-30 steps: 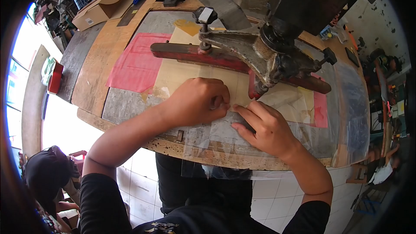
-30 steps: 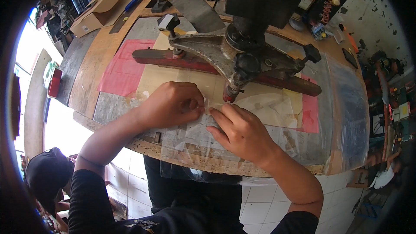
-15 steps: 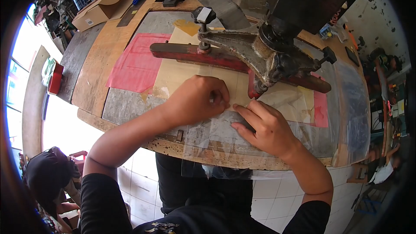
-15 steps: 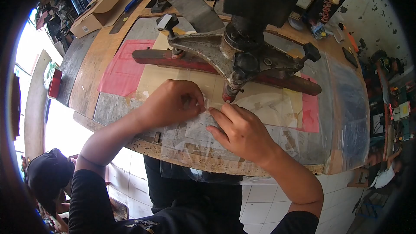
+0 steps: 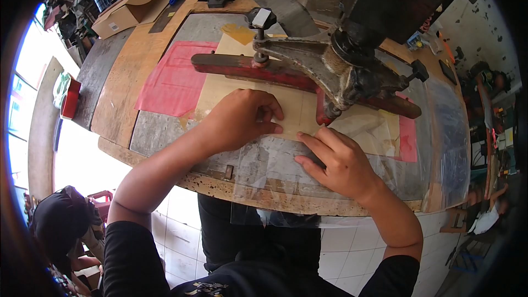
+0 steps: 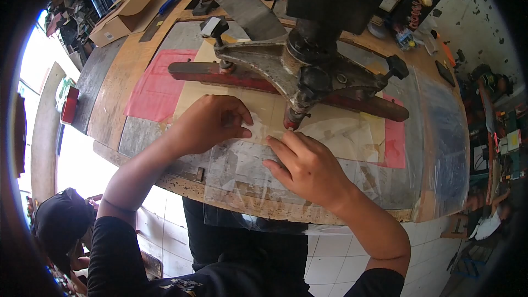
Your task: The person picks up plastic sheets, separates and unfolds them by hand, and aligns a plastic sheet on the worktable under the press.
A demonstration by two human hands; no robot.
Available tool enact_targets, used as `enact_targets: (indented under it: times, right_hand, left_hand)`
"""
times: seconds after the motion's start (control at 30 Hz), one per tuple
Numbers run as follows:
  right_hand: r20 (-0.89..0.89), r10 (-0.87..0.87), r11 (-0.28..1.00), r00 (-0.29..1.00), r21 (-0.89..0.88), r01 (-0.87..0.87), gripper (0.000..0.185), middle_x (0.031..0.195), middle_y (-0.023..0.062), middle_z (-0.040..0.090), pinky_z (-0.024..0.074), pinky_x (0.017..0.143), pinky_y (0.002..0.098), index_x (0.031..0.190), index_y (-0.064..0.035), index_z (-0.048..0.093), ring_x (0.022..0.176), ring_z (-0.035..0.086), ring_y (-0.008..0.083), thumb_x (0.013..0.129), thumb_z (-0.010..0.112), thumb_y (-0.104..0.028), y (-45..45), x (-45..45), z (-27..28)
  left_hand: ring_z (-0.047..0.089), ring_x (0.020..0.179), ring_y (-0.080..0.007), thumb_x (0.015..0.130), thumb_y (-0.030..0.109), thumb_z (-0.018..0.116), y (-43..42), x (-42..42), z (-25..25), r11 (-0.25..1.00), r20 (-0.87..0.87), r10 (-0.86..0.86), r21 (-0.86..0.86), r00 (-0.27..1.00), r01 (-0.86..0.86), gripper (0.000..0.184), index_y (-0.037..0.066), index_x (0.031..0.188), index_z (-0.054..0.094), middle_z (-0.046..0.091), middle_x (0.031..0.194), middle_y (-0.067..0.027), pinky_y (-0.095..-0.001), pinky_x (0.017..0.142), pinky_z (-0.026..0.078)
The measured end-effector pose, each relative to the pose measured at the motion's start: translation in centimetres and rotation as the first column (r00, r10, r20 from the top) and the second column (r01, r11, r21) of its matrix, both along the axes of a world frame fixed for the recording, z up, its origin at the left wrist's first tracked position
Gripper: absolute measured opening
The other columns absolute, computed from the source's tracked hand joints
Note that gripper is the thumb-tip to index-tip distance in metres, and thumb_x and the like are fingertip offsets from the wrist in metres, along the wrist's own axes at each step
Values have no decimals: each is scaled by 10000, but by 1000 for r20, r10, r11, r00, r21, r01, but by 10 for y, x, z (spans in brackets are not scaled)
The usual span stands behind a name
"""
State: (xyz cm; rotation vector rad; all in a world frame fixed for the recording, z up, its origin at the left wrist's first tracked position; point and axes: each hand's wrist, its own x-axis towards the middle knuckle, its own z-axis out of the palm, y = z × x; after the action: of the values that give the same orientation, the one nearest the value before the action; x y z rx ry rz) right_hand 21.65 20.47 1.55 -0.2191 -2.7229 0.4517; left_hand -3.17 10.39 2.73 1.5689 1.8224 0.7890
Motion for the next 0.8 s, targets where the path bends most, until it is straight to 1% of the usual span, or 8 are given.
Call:
enact_targets:
  times: [0.2, 0.33, 0.4, 0.43, 0.5, 0.67, 0.73, 0.8]
  right_hand:
    - [-8, 0, 1000, 1000, -1, 0, 341, 1048, 118, 656, 609, 814, 387, 1175, 15, 748, 896, 718, 283, 936, 804, -221, 0, 0, 0]
    - [-11, 2, 1000, 1000, 0, -2, 343, 1051, 123, 657, 612, 814, 387, 1174, 17, 748, 899, 722, 286, 932, 808, -219, 0, 0, 0]
    - [-11, 3, 1000, 1000, 3, -3, 345, 1049, 124, 657, 612, 813, 387, 1173, 18, 748, 898, 722, 286, 931, 810, -219, 0, 0, 0]
    - [-10, 5, 1000, 1000, 5, -5, 346, 1048, 125, 656, 613, 811, 387, 1173, 18, 747, 896, 722, 286, 929, 811, -219, 0, 0, 0]
    - [-11, 5, 1000, 1000, 4, -5, 346, 1044, 125, 654, 612, 811, 387, 1173, 19, 747, 895, 721, 286, 929, 811, -218, 0, 0, 0]
    - [-13, 5, 1000, 1000, 4, -5, 345, 1033, 123, 650, 611, 810, 386, 1172, 21, 747, 892, 718, 284, 930, 808, -217, 0, 0, -1]
    - [-81, 16, 1000, 997, -15, -17, 400, 950, 108, 602, 570, 731, 396, 1200, 18, 746, 805, 651, 279, 874, 857, -185, 1, -1, -4]
    - [-81, 16, 1000, 997, -13, -17, 399, 948, 108, 601, 570, 731, 396, 1199, 18, 746, 804, 650, 279, 873, 857, -183, 1, -1, -4]
  left_hand:
    - [579, 691, -111, 845, 90, 887, 0, -4, -3, 1000, 76, 8, 8, 997, -9, 224, 20, 1020, 765, 648, 758, -13, -315, 663, 487]
    - [583, 696, -115, 838, 93, 898, 1, -6, -3, 999, 78, 33, 28, 996, -35, 233, 15, 1011, 762, 645, 760, -7, -318, 673, 492]
    - [633, 731, -119, 833, 102, 907, 1, -9, -2, 1000, -9, 17, 3, 1000, -17, 236, 13, 997, 762, 690, 791, -22, -312, 699, 513]
    - [633, 731, -119, 833, 102, 907, 2, -10, -2, 1000, -9, 18, 3, 1000, -17, 236, 13, 997, 762, 690, 791, -22, -312, 699, 513]
    - [722, 792, -184, 811, 101, 899, 2, -11, -1, 999, 67, 26, -45, 997, -23, 219, 11, 978, 789, 764, 864, -94, -345, 745, 561]
    - [729, 811, -176, 833, 87, 881, 1, -15, -2, 1000, 118, 11, -17, 993, -9, 179, 6, 965, 791, 777, 869, -95, -336, 761, 570]
    - [728, 811, -174, 841, 77, 871, 0, -16, -2, 1000, 131, 14, -17, 991, -12, 164, 3, 964, 791, 776, 864, -92, -335, 764, 573]
    - [728, 820, -164, 880, 82, 834, -1, -15, -3, 1000, 163, 2, 10, 987, -3, 135, 1, 981, 794, 782, 874, -104, -332, 766, 578]
